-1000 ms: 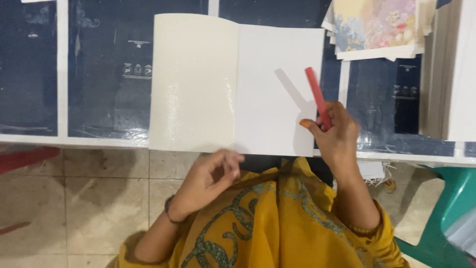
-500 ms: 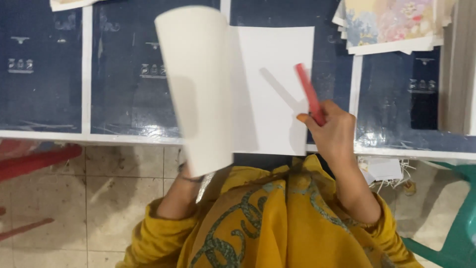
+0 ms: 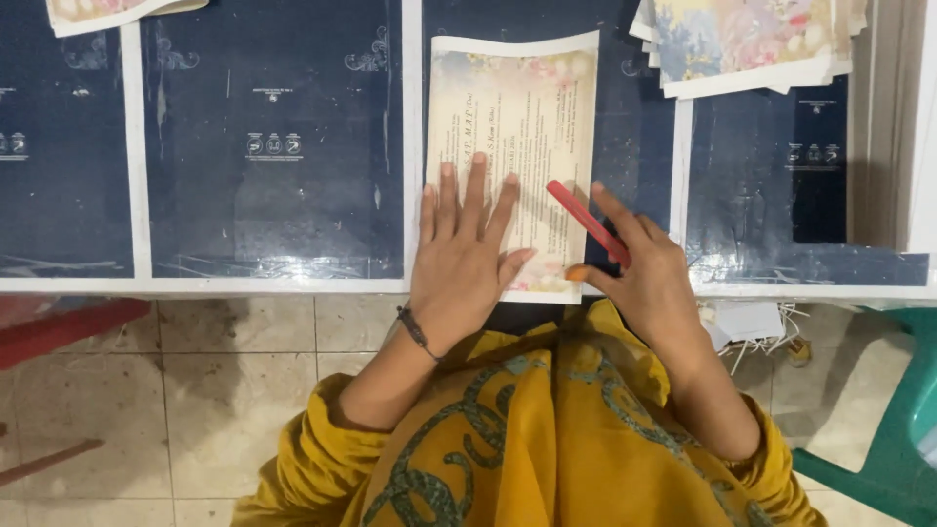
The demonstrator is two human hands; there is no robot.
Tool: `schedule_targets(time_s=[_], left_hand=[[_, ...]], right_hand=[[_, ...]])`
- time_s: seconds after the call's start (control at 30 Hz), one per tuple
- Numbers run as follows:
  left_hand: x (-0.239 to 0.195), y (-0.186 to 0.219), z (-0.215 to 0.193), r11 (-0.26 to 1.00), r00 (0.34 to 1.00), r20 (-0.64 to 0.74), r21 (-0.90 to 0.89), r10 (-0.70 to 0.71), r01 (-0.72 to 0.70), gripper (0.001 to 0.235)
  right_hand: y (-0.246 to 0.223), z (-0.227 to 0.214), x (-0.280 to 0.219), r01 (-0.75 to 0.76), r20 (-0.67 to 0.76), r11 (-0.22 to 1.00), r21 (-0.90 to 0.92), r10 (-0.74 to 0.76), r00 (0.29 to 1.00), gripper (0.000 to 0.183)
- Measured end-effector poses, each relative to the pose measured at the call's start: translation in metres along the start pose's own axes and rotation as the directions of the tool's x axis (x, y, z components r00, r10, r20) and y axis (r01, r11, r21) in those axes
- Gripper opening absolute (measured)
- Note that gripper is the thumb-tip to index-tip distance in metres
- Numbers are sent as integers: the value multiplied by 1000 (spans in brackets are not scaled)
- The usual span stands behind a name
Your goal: Folding and creasing printed invitation cards at a work table using a manual tool.
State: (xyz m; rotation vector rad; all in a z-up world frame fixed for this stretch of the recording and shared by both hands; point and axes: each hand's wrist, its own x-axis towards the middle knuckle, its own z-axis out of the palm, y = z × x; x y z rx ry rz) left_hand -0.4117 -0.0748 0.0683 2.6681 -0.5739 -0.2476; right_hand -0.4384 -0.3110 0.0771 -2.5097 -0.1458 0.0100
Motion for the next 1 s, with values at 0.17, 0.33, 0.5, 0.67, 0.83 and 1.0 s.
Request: schedule_targets(time_s=[0.17,0.33,0.5,0.67,0.83,1.0], left_hand=[[1,0,4,999,999,30,44,-15,14,75],[-17,14,8,971,990,10,-200,139,-134,86],[-52,25,72,839,835,-86,66,544,-540,75],[-54,23,55,702,838,-239,-462,490,-542,50],[-57,17,63,793,789,-219,-92,574,-602,53],[-64,-3,15,615,801,-359,-515,479,-598,36]], right_hand=[[-8,-4,2,-29,12,999,-19,30,999,95],[4,-34,15,-131,43,966,225,125,991,44],[-38,-10,43,-217,175,99,971,321,931,52],[-118,43,42,62,602,973,223,-187,776,45],[-124,11,170,-367,468,890,271,211,858,28],[-116,26,149,-44,290,910,413,-85,953,113]])
